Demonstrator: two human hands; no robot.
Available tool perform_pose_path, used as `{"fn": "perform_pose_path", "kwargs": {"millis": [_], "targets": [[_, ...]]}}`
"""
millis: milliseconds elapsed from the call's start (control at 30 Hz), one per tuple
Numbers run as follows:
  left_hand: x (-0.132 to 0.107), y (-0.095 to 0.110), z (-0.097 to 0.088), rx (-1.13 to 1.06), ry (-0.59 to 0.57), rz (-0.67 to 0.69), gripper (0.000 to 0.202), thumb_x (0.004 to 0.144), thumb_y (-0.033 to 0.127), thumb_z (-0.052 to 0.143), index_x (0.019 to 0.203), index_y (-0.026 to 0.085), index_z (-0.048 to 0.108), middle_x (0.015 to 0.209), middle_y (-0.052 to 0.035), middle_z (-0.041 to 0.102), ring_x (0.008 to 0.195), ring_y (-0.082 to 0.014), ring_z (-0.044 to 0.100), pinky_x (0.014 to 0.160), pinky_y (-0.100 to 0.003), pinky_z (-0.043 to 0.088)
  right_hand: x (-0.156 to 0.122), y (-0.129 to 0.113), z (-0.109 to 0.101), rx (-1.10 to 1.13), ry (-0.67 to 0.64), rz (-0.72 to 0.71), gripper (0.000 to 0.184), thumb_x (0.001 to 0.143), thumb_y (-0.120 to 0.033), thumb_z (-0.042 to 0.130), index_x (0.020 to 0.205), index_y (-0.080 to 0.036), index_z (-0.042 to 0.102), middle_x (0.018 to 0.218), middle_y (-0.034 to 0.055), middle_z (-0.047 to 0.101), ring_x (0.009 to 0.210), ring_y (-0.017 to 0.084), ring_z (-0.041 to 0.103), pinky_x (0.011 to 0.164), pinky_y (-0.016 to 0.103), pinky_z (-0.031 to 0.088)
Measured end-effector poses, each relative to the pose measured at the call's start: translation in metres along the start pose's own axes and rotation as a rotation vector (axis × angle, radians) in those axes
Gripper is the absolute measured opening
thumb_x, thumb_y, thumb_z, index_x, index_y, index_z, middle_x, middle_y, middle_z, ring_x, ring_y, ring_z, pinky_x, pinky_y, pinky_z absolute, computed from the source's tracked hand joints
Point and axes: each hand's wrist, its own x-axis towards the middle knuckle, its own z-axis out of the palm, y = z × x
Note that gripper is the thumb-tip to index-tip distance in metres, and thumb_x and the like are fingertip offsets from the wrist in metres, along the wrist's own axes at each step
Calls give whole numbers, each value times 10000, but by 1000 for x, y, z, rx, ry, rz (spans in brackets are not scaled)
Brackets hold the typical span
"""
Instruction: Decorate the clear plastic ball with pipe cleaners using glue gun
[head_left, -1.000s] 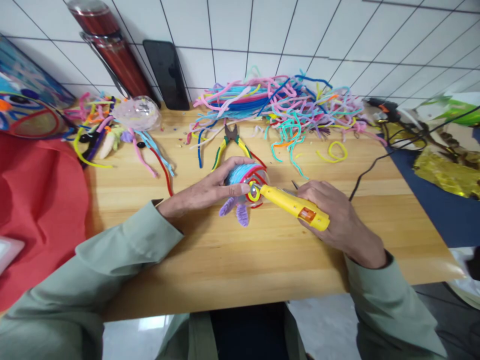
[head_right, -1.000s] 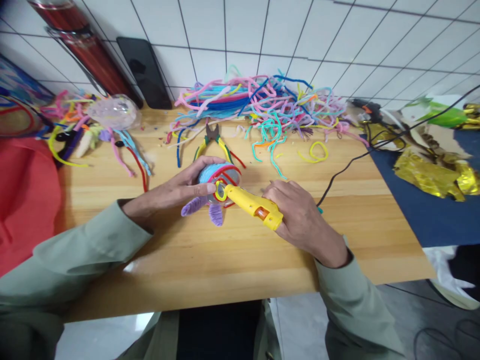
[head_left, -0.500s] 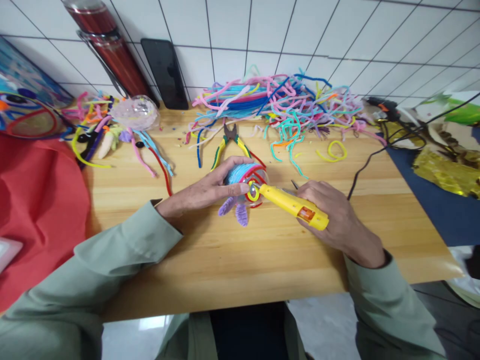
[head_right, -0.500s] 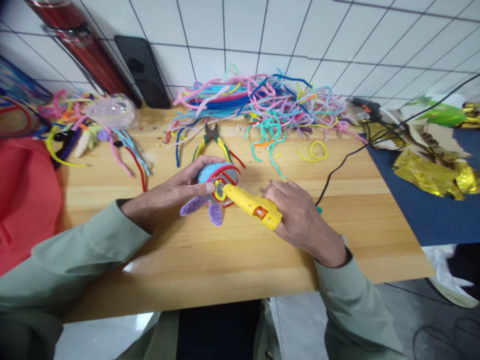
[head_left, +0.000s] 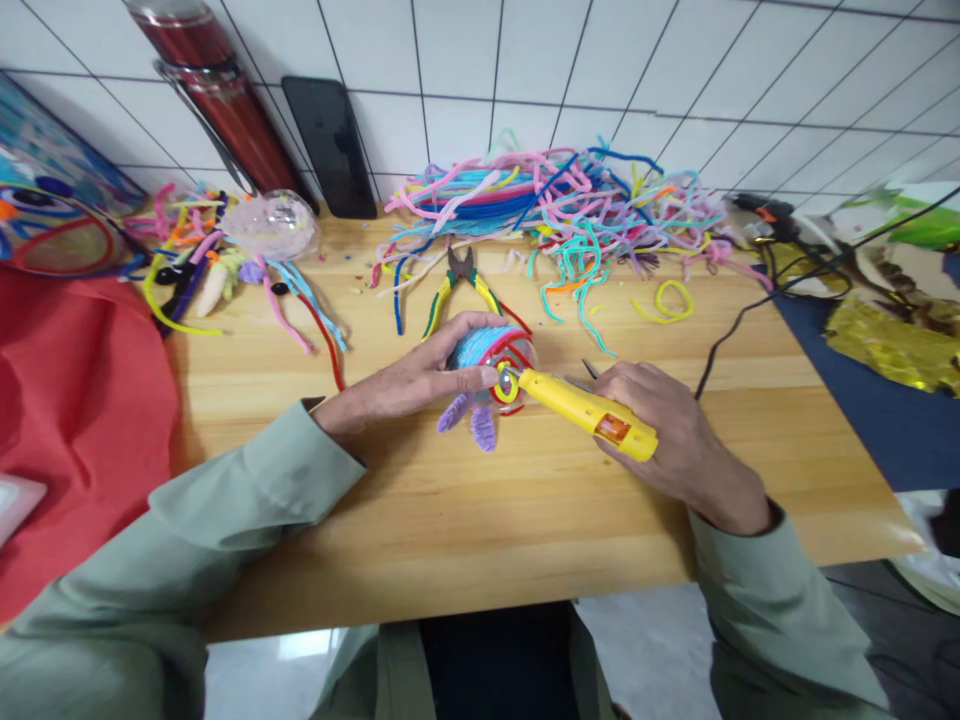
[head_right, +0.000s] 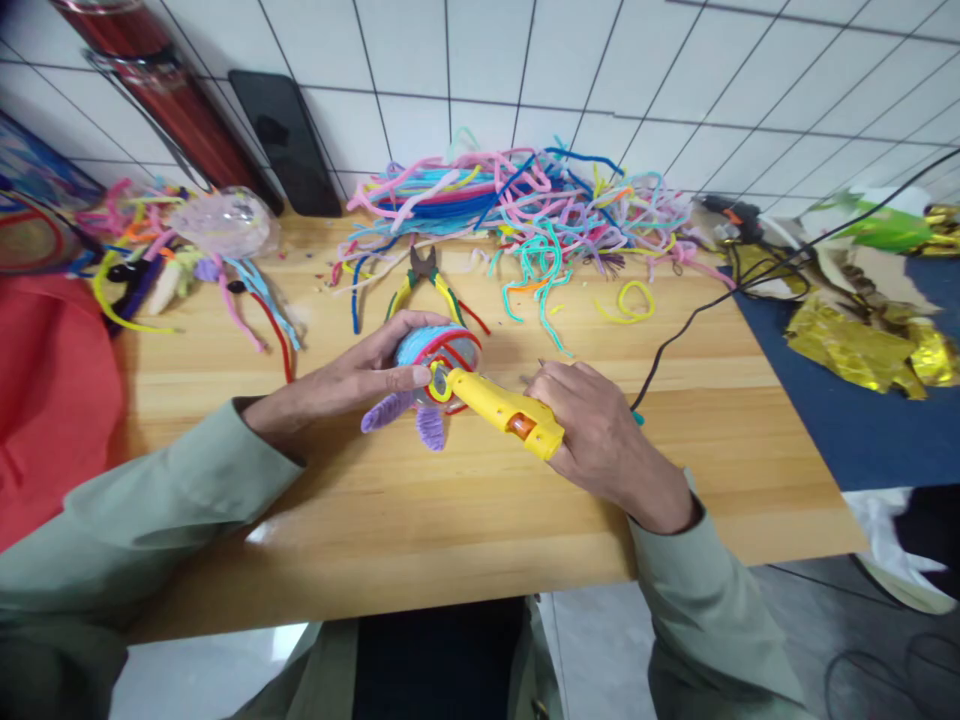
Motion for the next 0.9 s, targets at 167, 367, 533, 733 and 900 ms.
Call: {"fn": "perform_pose_path", "kwargs": {"millis": [167, 367, 533, 733, 900], "targets": [[0, 0, -1, 37, -44, -31, 633, 1040, 513, 887, 1557, 267, 618, 1122, -69, 833, 718, -164, 738, 592, -257, 511, 1, -2, -1, -18, 6, -10, 125, 1076, -217, 602, 986, -299, 573, 869, 39, 703, 760, 259, 647, 696, 416, 475], [-1, 6, 1, 54, -61, -54, 631, 1064, 518, 859, 1574, 255, 596, 1144, -73, 841, 653, -135, 704, 545, -248, 464, 1, -2, 0, -11, 22, -18, 135, 1066, -207, 619, 974, -294, 573, 850, 29, 683, 746, 252, 630, 686, 415, 467], [1, 5, 0, 62, -44, -17, 608, 1044, 520, 885, 1536, 260, 639, 1184, -84, 840, 791, -179, 765, 618, -259, 515, 1, -1, -1, 4, 28, 7, 162, 1093, -248, 602, 942, -297, 569, 836, 31, 667, 742, 252, 616, 679, 425, 470], [0, 4, -1, 35, -79, -38, 629, 1070, 511, 861, 1578, 249, 600, 1091, -65, 836, 625, -130, 684, 576, -262, 501, 2, -3, -1, -2, 55, -28, 166, 1091, -206, 598, 959, -294, 548, 828, 20, 646, 742, 246, 613, 673, 416, 461], [1, 3, 1, 35, -30, 19, 596, 1037, 520, 899, 1504, 244, 652, 1133, -78, 837, 776, -175, 762, 643, -260, 548, 1, -2, 0, -18, 42, -39, 145, 1066, -179, 607, 985, -288, 557, 832, 17, 647, 733, 240, 596, 676, 405, 447]]}}
